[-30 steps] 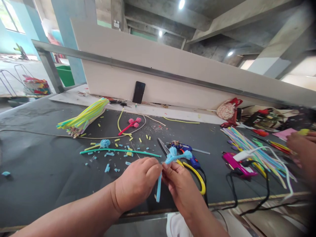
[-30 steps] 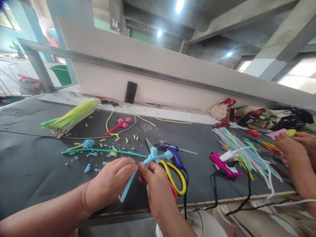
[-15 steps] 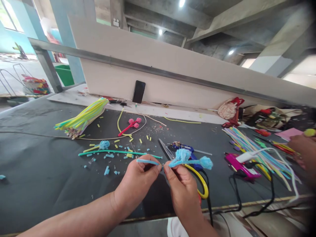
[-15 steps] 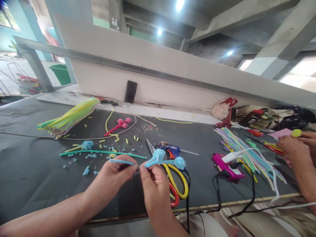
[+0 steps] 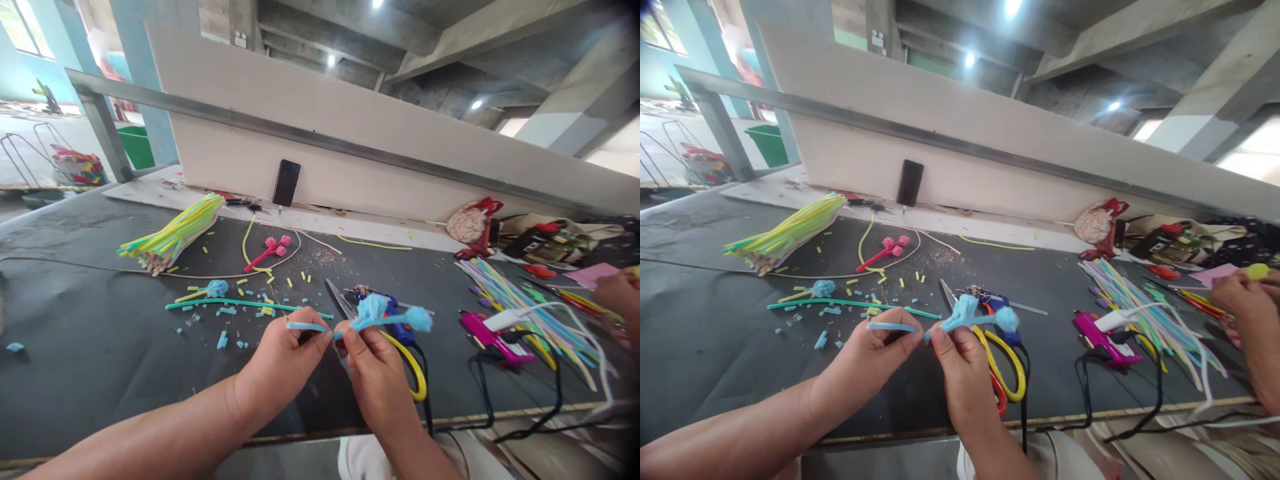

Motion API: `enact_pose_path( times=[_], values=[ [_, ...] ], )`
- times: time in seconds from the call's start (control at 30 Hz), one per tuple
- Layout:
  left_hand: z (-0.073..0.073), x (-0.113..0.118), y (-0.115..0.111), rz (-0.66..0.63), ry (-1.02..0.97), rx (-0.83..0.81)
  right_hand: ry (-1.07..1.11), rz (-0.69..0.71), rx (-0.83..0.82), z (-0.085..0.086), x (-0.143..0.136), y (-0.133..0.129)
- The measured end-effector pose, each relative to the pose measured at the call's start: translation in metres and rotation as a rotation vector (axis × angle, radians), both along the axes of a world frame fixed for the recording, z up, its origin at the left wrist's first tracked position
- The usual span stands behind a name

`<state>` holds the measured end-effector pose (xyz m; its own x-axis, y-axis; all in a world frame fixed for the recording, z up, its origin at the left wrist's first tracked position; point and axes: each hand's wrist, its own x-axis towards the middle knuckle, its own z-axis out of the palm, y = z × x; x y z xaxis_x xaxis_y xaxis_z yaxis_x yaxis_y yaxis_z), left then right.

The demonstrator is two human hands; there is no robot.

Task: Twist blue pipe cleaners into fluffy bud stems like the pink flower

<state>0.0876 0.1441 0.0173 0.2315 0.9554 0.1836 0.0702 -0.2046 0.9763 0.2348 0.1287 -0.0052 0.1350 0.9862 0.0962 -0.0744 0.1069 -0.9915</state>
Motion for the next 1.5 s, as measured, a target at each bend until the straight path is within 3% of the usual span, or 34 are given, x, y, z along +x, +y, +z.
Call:
enact_pose_path(
  times=[0.2,0.5,0.73,0.87,1.03,1.2,1.4,1.5],
  values=[
    [0.002,-0.001,0.000,-0.056,0.051,0.039,-0.260,-0.038,-0.028,0.016,0.002,-0.004],
    [0.000,-0.002,0.005,-0.287,-0.291,-0.405,-0.611,0.093,0.237,0.028,0.006,-0.003],
    [0.001,-0.001,0.007,-0.310,-0.314,-0.353,-0.648,0.152,0.328,0.035,0.013,0.005],
    [0.002,0.000,0.005,-0.175,-0.161,-0.161,-0.560,0.121,0.249,0.034,0.013,0.006],
    [-0.002,-0.004,0.000,0.010,0.106,0.291,-0.247,0.064,-0.077,0.021,0.009,0.003],
    [-0.004,-0.008,-0.001,-0.017,0.303,0.673,0.102,0.088,-0.224,0.015,0.001,0.001],
    [-0.001,-0.011,-0.001,-0.050,0.411,0.919,0.011,0.029,-0.233,0.023,0.001,-0.008],
    [0.000,-0.013,-0.004,-0.106,0.385,0.933,0.083,0.031,-0.190,0.023,0.000,-0.012]
  ],
)
